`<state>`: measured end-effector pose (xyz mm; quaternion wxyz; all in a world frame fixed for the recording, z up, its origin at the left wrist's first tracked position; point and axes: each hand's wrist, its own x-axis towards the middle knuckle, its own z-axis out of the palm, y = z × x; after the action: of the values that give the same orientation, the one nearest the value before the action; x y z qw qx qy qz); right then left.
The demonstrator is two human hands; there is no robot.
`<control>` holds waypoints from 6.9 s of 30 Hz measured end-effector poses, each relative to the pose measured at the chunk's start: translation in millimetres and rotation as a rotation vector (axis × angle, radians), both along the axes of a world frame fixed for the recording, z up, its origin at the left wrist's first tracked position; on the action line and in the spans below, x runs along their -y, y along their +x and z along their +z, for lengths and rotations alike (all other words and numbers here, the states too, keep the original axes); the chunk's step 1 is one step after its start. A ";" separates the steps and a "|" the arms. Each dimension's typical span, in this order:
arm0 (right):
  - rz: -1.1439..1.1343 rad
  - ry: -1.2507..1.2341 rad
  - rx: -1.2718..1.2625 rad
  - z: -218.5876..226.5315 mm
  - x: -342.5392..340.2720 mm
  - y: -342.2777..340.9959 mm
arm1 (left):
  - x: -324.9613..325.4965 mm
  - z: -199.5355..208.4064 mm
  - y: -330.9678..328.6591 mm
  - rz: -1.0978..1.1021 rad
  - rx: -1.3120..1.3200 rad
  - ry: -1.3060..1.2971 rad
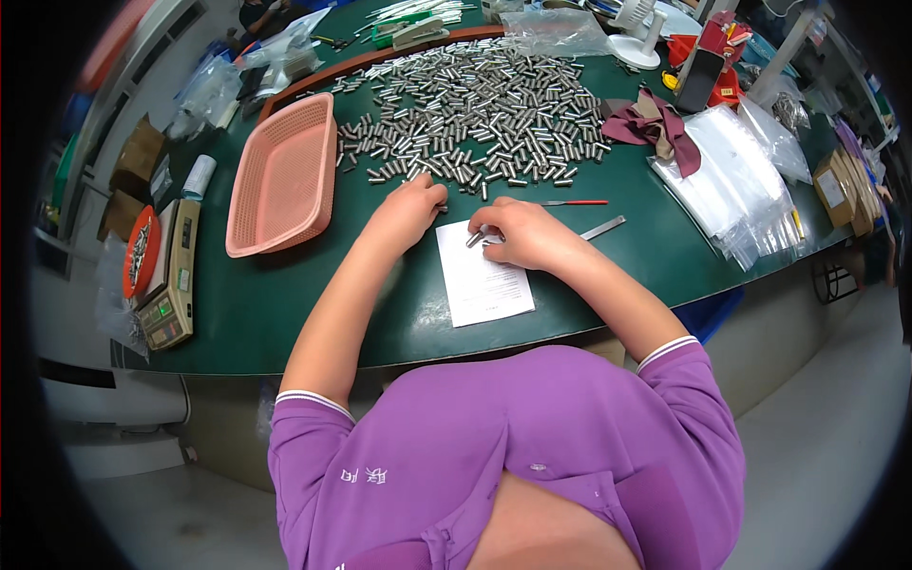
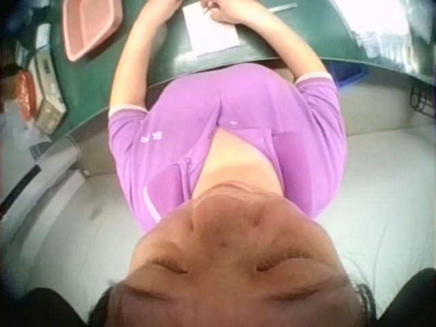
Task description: The person sorts small cylindrical metal parts on a green workbench. They pick up the parts from a large pile, arrange them in rows on a white paper, and then transfer them into a pink basket. The person repeats this process throughout the video.
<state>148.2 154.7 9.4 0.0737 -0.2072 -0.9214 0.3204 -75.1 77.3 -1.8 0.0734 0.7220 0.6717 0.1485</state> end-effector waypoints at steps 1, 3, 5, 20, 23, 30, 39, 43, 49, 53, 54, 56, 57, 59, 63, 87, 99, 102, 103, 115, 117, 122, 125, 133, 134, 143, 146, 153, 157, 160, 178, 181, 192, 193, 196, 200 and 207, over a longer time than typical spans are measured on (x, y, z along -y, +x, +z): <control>-0.005 0.010 0.005 0.0 1.5 0.7 | 0.5 2.6 1.6 0.007 -0.024 -0.027; -0.018 0.013 -0.007 0.1 2.1 2.9 | 3.5 8.2 2.0 -0.010 0.031 -0.036; -0.033 -0.008 -0.035 -3.0 2.5 5.5 | 12.6 8.1 4.7 0.004 0.132 0.009; -0.032 0.106 -0.097 -2.4 12.0 3.9 | 59.3 -4.0 49.9 0.050 0.302 0.211; -0.025 0.144 -0.106 -12.2 12.7 0.4 | 65.4 -5.1 58.8 0.152 0.284 0.189; -0.008 0.124 -0.159 -13.5 13.3 0.3 | 68.7 -10.1 67.9 0.172 0.342 0.134; -0.012 0.008 -0.229 -15.7 12.0 6.7 | 80.6 -11.6 55.0 0.157 0.350 0.263; 0.065 0.068 -0.212 -12.9 16.9 9.0 | 93.1 -13.8 16.4 0.449 -0.075 0.328; 0.066 0.089 -0.185 -18.6 16.8 7.0 | 97.4 -23.5 -3.2 0.524 0.062 0.265; 0.066 0.076 -0.177 -18.8 15.4 8.1 | 98.9 -12.4 29.0 0.504 0.460 0.204; 0.074 0.067 -0.183 -16.7 15.8 7.3 | 98.0 -6.5 41.5 0.460 0.486 0.168; 0.105 0.048 -0.199 -12.4 19.2 4.3 | 95.2 -9.4 60.5 0.344 0.523 0.175; 0.100 0.053 -0.201 -12.5 20.4 1.9 | 92.6 -11.1 65.6 0.300 0.533 0.173; 0.106 0.066 -0.214 -16.2 23.4 0.1 | 87.7 -15.8 71.5 0.230 0.470 0.218; 0.133 0.163 -0.249 -18.6 26.2 -0.5 | 81.3 -21.8 76.6 0.266 0.575 0.184; 0.184 0.215 -0.246 -14.9 31.2 -10.7 | 100.5 -20.7 73.3 0.205 0.643 0.223; 0.169 0.237 -0.233 -10.8 31.7 -8.0 | 166.6 -22.3 27.9 0.483 0.745 0.381; 0.172 0.236 -0.241 -11.0 31.1 -9.7 | 168.1 -16.8 30.6 0.499 0.764 0.373; 0.169 0.234 -0.237 -10.3 31.9 -9.1 | 167.4 -18.2 32.3 0.480 0.758 0.354; 0.170 0.248 -0.239 -8.0 32.1 -8.4 | 170.4 -29.9 33.4 0.435 0.504 0.453; 0.172 0.245 -0.242 -8.7 31.3 -7.9 | 170.2 -28.4 34.6 0.445 0.497 0.457; 0.177 0.215 -0.227 -7.7 32.3 -9.0 | 171.4 -21.5 35.2 0.476 0.495 0.486; 0.191 0.230 -0.230 -8.6 33.1 -8.0 | 182.8 -20.7 29.2 0.529 0.520 0.552; 0.226 0.251 -0.231 -5.2 33.8 -9.3 | 230.6 -43.8 -24.9 0.847 0.723 0.860; 0.231 0.252 -0.226 -4.9 33.9 -8.7 | 234.9 -42.9 -27.8 0.881 0.719 0.852; 0.241 0.272 -0.221 -1.9 31.7 -8.3 | 244.8 -45.7 -39.9 0.970 0.753 0.875; 0.227 0.323 -0.247 5.2 33.6 -6.8 | 241.4 -43.1 -36.7 0.943 0.703 0.875; 0.128 0.336 -0.268 39.8 27.7 11.4 | 220.7 -23.6 -11.3 0.851 0.605 0.698; 0.063 0.336 -0.263 48.4 18.2 15.6 | 201.6 -18.4 13.0 0.713 0.655 0.533; 0.043 0.293 -0.228 42.0 9.9 21.6 | 179.8 -15.8 34.5 0.540 0.679 0.391; 0.123 0.167 -0.266 -11.6 -0.9 21.3 | 76.2 -3.9 78.4 0.240 0.452 0.025; 0.108 0.167 -0.283 -16.9 -0.4 19.6 | 70.7 -9.3 80.8 0.226 0.456 0.061; 0.096 0.197 -0.324 -19.6 -2.7 19.2 | 75.3 -6.0 81.1 0.240 0.423 0.067; 0.098 0.200 -0.323 -19.5 -2.1 19.4 | 75.5 -5.8 81.9 0.246 0.404 0.074; 0.106 0.220 -0.324 -17.9 -2.8 19.8 | 76.8 -8.3 81.0 0.222 0.333 0.073; 0.113 0.249 -0.316 -16.4 -3.3 20.8 | 78.2 -5.9 81.8 0.261 0.398 0.036; 0.137 0.255 -0.294 -18.9 -2.9 20.3 | 76.0 -8.7 83.1 0.257 0.332 0.093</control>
<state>168.6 157.6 -9.5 0.2111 -0.0839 -0.9457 0.2325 8.0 1.3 -10.5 0.1301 0.5986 0.7294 0.3046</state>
